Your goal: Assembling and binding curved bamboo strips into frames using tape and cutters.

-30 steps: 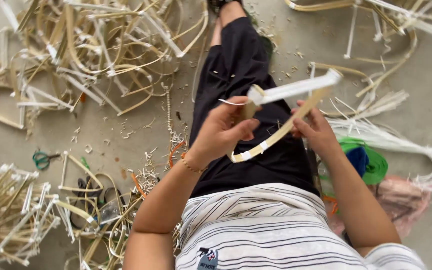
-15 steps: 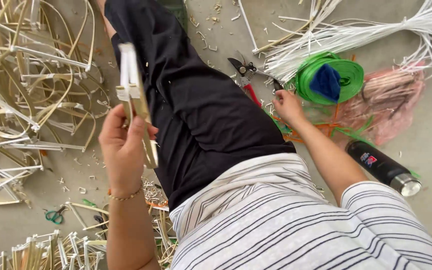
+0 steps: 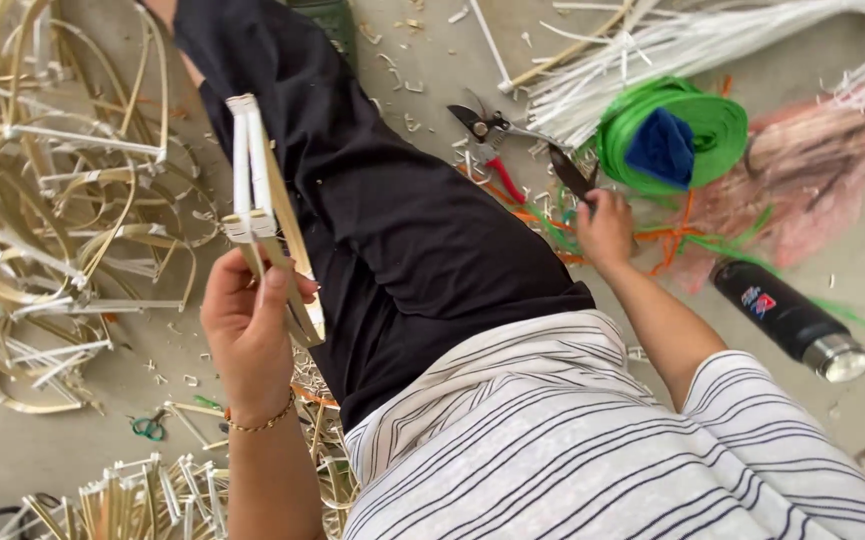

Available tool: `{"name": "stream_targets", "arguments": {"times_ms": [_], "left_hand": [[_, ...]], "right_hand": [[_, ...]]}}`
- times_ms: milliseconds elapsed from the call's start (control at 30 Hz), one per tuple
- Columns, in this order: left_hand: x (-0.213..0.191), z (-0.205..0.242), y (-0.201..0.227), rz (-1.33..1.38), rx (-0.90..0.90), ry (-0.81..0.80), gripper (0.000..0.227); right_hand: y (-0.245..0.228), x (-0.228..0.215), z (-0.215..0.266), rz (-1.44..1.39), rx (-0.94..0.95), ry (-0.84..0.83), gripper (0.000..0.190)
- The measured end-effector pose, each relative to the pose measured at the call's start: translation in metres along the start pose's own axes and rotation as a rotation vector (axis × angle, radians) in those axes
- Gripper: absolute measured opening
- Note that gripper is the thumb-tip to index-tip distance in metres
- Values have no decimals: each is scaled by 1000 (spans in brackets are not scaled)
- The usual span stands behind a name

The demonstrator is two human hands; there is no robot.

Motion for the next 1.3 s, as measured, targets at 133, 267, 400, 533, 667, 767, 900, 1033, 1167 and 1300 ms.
{"name": "stream_targets", "arguments": {"times_ms": [133, 267, 400, 533, 667, 767, 900, 1033, 1167, 1300], "left_hand": [[8, -1, 0, 38, 20, -34, 18], [7, 6, -3, 35, 23, -36, 18], [-2, 7, -2, 92, 28, 3, 17], [-4, 11, 1, 110, 38, -3, 14], [-4, 16, 0, 95, 25, -5, 13], [1, 16, -3, 76, 68, -14, 11], [14, 14, -15, -4, 24, -21, 20], [12, 9, -28, 115, 67, -29, 20], [15, 10, -38, 182, 29, -29, 20], [21, 10, -41, 231, 31, -120, 18]], "right_hand": [[42, 9, 25, 97, 149, -15, 29], [77, 46, 37, 47, 243, -215, 29], [53, 26, 14, 186, 305, -304, 44], [35, 43, 2, 330, 261, -453, 50], [34, 39, -7, 368, 235, -436, 45], [49, 19, -21, 377, 155, -403, 44], [-17, -62, -55, 547, -37, -569, 48], [-131, -151, -79, 475, -138, -453, 61], [-226, -176, -62, -273, 5, -607, 36], [-333, -183, -4, -727, -160, -1135, 31]]}}
Point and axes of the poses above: each hand's wrist, its own z-axis away from the middle knuckle, its own x-axis out of the palm, y = z × x, the point moved 7 cm from there along -z, towards the middle knuckle, and after that the axes turned 11 degrees about y, right-handed, at the moved point
